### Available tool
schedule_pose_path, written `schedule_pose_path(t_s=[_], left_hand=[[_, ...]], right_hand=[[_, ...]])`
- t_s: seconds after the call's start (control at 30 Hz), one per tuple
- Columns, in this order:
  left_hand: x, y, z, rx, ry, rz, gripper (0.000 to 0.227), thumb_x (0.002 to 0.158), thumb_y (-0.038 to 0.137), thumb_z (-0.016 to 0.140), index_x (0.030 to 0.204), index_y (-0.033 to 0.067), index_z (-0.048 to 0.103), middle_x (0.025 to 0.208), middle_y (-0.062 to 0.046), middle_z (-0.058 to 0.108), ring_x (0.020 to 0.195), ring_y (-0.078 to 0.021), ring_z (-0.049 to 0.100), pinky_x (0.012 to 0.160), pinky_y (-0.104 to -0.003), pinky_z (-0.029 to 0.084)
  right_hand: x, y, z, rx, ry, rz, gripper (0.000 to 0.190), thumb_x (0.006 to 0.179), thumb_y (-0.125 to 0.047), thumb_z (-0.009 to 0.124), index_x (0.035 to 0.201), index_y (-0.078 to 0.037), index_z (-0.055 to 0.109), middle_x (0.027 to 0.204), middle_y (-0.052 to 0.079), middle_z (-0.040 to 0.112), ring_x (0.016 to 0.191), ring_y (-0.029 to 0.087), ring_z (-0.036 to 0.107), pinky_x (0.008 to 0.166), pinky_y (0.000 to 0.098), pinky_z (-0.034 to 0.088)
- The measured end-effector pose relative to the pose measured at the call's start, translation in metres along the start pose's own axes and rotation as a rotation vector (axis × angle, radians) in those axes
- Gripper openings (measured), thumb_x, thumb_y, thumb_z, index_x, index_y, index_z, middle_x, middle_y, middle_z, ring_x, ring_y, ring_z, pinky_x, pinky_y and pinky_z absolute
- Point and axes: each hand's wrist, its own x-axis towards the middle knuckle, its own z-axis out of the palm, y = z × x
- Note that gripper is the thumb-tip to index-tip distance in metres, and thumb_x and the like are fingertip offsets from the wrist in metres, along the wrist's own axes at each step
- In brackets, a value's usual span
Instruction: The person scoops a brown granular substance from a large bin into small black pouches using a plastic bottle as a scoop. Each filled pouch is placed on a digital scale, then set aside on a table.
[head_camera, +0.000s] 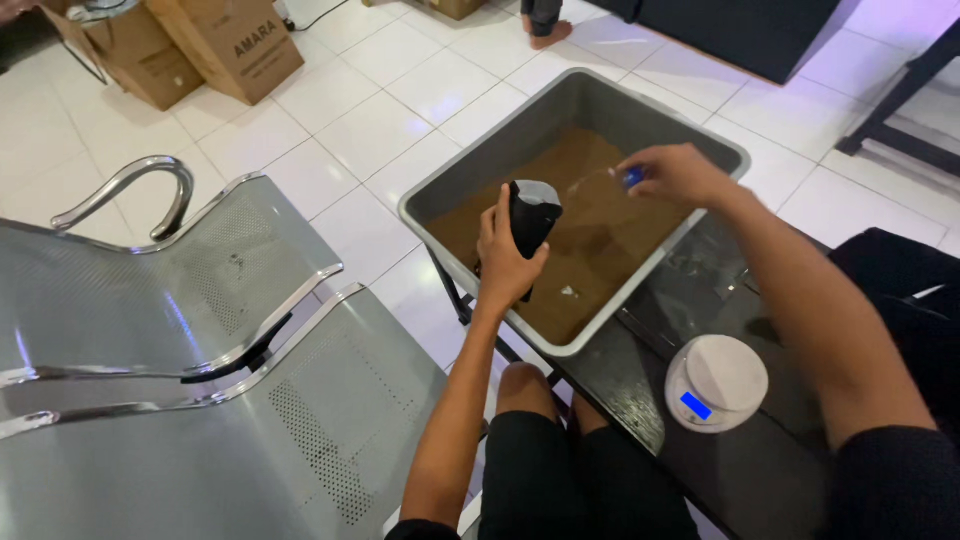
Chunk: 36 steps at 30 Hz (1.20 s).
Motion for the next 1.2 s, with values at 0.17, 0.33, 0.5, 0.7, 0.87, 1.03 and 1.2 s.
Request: schedule_pose_path(t_s=[0.17, 0.33, 0.5, 0.7, 0.87, 1.03, 1.2], left_hand=[[0.007, -0.007, 0.008, 0.107, -0.098, 0.006, 0.107, 0.081, 0.02, 0.077, 0.165, 0.0226, 0.012, 0.147, -0.021, 0.038, 0.141, -0.0481, 0.038, 0.115, -0.065, 0.024], [0.003, -0.002, 0.007, 0.117, -0.149, 0.018, 0.106, 0.081, 0.02, 0.077, 0.165, 0.0227, 0.012, 0.147, -0.02, 0.039, 0.14, -0.0482, 0.039, 0.114, -0.065, 0.024], [0.003, -0.003, 0.007, 0.151, -0.158, 0.013, 0.108, 0.079, 0.024, 0.078, 0.165, 0.0226, 0.012, 0.147, -0.02, 0.04, 0.14, -0.0476, 0.041, 0.114, -0.064, 0.027], [0.0, 0.0, 0.005, 0.146, -0.086, 0.009, 0.105, 0.078, 0.018, 0.078, 0.164, 0.0159, 0.017, 0.142, -0.022, 0.043, 0.136, -0.0487, 0.045, 0.112, -0.06, 0.032], [-0.001, 0.008, 0.001, 0.102, -0.086, -0.017, 0.105, 0.078, 0.018, 0.078, 0.164, 0.0147, 0.017, 0.143, -0.025, 0.042, 0.137, -0.0511, 0.043, 0.113, -0.062, 0.031], [-0.002, 0.012, -0.001, 0.027, -0.06, -0.023, 0.105, 0.079, 0.017, 0.078, 0.164, 0.016, 0.017, 0.144, -0.026, 0.04, 0.138, -0.053, 0.041, 0.112, -0.064, 0.031], [0.001, 0.009, 0.002, -0.046, 0.055, 0.059, 0.107, 0.073, 0.017, 0.083, 0.162, 0.0115, 0.023, 0.14, -0.027, 0.044, 0.135, -0.0539, 0.044, 0.111, -0.062, 0.036]], right_hand=[[-0.03, -0.05, -0.072, 0.005, 0.06, 0.014, 0.047, 0.088, -0.029, 0.081, 0.133, -0.019, 0.072, 0.12, 0.011, 0.075, 0.108, 0.033, 0.072, 0.097, 0.0459, 0.054], [-0.037, -0.107, -0.091, -0.006, 0.045, -0.073, 0.043, 0.089, -0.016, 0.079, 0.13, -0.008, 0.071, 0.121, 0.016, 0.073, 0.11, 0.035, 0.071, 0.097, 0.045, 0.054], [-0.013, -0.085, -0.036, -0.063, 0.175, -0.672, 0.035, 0.1, -0.027, 0.058, 0.125, -0.005, 0.068, 0.124, 0.014, 0.063, 0.111, 0.035, 0.062, 0.098, 0.0432, 0.049], [-0.027, -0.076, -0.034, -0.06, 0.448, -0.536, 0.035, 0.093, -0.002, 0.073, 0.127, -0.005, 0.071, 0.127, 0.014, 0.062, 0.115, 0.033, 0.06, 0.1, 0.0413, 0.048], [-0.028, -0.042, 0.009, -0.169, 0.249, -0.297, 0.043, 0.082, -0.006, 0.08, 0.124, -0.011, 0.074, 0.123, 0.011, 0.067, 0.113, 0.031, 0.063, 0.101, 0.0403, 0.05], [-0.035, -0.075, 0.034, -0.271, -0.194, -0.144, 0.046, 0.08, -0.021, 0.083, 0.125, -0.013, 0.074, 0.124, 0.013, 0.072, 0.12, 0.033, 0.066, 0.105, 0.0415, 0.052], [-0.047, -0.111, 0.044, 0.103, -0.108, -0.191, 0.065, 0.084, -0.039, 0.081, 0.134, -0.001, 0.063, 0.13, 0.025, 0.065, 0.129, 0.042, 0.059, 0.113, 0.0498, 0.044]])
